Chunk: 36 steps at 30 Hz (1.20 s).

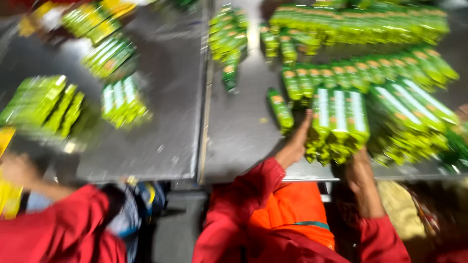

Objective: The person groups several green biscuit packs together and wraps them with clear tape using a hand-held dispenser on a metal table.

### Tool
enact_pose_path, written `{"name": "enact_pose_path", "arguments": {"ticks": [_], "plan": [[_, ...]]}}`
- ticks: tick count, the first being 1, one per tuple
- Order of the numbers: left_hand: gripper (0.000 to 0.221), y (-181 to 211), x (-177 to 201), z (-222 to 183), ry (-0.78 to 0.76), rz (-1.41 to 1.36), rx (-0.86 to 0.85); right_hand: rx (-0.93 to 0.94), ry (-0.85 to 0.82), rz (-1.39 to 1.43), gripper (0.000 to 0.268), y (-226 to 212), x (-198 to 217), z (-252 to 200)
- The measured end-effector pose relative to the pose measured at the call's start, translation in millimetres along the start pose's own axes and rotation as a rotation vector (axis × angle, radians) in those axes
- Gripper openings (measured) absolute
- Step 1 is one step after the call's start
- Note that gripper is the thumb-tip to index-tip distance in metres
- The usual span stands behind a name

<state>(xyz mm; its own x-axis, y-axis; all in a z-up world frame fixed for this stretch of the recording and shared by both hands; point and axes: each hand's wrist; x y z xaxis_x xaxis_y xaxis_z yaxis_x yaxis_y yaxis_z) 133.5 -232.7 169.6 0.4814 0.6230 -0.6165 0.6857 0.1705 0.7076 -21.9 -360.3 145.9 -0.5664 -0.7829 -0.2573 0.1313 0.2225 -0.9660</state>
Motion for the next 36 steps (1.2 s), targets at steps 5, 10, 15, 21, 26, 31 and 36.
{"name": "enact_pose_path", "arguments": {"ticks": [5, 10, 15, 21, 26, 31, 36], "plan": [[0.087, 27, 28, -53, -0.08, -0.13, -0.117, -0.017, -0.069, -0.059, 0.055, -11, -45, -35], [0.081, 62, 81, -130, -0.001, -0.198, -0.317, -0.062, -0.268, -0.092, 0.058, -23, -133, -45], [0.08, 119, 173, -196, 0.111, -0.26, -0.479, -0.109, -0.53, -0.079, 0.059, 7, -251, -25], [0.079, 181, 295, -237, 0.453, -0.329, -0.998, 0.056, -0.621, 0.043, 0.07, 74, -404, -35], [0.073, 121, 327, -255, 1.036, -0.246, -1.26, 0.103, -0.42, -0.231, 0.072, 117, -492, -25], [0.064, 90, 311, -256, 1.221, 0.201, -1.304, 0.163, -0.306, -0.227, 0.075, 179, -616, 11], [0.055, 96, 295, -259, 1.221, 0.292, -1.31, 0.027, -0.637, -0.176, 0.066, 214, -710, 85]]}}
Point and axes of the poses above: each hand's wrist, its own z-axis towards the middle knuckle, its own x-axis out of the back of the hand, y = z × x, and after that the axes turned 4 degrees about -z, right-handed
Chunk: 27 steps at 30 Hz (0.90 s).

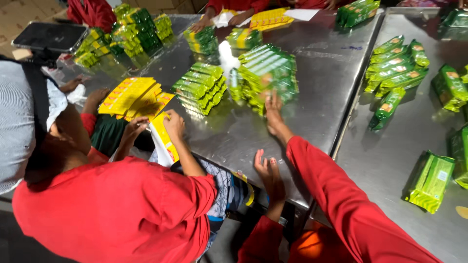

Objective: The person groups several green biscuit packs together and wraps them with clear tape using a hand-held dispenser on a metal table.

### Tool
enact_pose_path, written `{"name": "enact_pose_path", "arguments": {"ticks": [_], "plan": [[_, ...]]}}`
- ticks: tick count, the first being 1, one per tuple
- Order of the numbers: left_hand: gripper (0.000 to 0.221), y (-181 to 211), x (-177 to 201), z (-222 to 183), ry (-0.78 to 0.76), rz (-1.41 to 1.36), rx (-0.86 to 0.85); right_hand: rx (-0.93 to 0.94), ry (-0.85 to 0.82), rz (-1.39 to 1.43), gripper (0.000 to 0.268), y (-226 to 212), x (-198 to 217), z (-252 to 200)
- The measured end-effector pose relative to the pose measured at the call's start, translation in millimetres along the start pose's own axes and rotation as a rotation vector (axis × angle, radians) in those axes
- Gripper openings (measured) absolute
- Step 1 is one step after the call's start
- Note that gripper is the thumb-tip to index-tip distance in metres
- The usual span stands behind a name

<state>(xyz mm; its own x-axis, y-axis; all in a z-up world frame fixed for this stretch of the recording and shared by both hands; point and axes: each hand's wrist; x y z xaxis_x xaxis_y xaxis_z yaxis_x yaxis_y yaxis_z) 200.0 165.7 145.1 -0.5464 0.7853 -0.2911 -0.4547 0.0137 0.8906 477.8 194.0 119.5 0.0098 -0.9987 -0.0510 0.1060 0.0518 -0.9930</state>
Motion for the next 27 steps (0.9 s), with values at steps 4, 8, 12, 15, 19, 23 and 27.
{"name": "enact_pose_path", "arguments": {"ticks": [4, 8, 12, 15, 19, 23, 27], "plan": [[0.049, 4, -1, 5, -0.007, 0.009, -0.043, -0.081, -0.301, 0.134, 0.058, 17, 37, 17], [0.04, -9, 1, -1, -0.024, 0.06, -0.072, -0.042, -0.393, 0.011, 0.06, 20, 78, -50], [0.031, -40, 6, 1, -0.099, 0.047, -0.13, -0.055, -0.531, 0.083, 0.059, -6, 131, -145], [0.032, -66, 16, 0, -0.171, -0.14, -0.093, -0.13, -0.514, 0.09, 0.059, -33, 180, -216], [0.044, -93, 19, 6, -0.3, -0.217, 0.036, -0.314, -0.442, 0.024, 0.058, -64, 258, -303], [0.037, -72, 4, 10, -0.319, 0.161, 0.0, 0.054, -0.111, -0.06, 0.049, -81, 370, -394], [0.027, 12, -94, -37, -0.404, -0.189, 0.356, 0.211, 0.784, -0.247, 0.044, -110, 480, -487]]}}
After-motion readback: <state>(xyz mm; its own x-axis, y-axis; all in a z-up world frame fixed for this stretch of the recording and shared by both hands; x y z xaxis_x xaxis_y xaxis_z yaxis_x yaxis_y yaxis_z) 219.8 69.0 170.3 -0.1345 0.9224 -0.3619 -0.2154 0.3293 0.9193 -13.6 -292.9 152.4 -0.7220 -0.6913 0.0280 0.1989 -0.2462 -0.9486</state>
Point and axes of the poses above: each hand's wrist, its own z-axis towards the middle knuckle, its own x-axis out of the back of the hand, y = z × x, and after that the axes turned 4 degrees about -z, right-handed
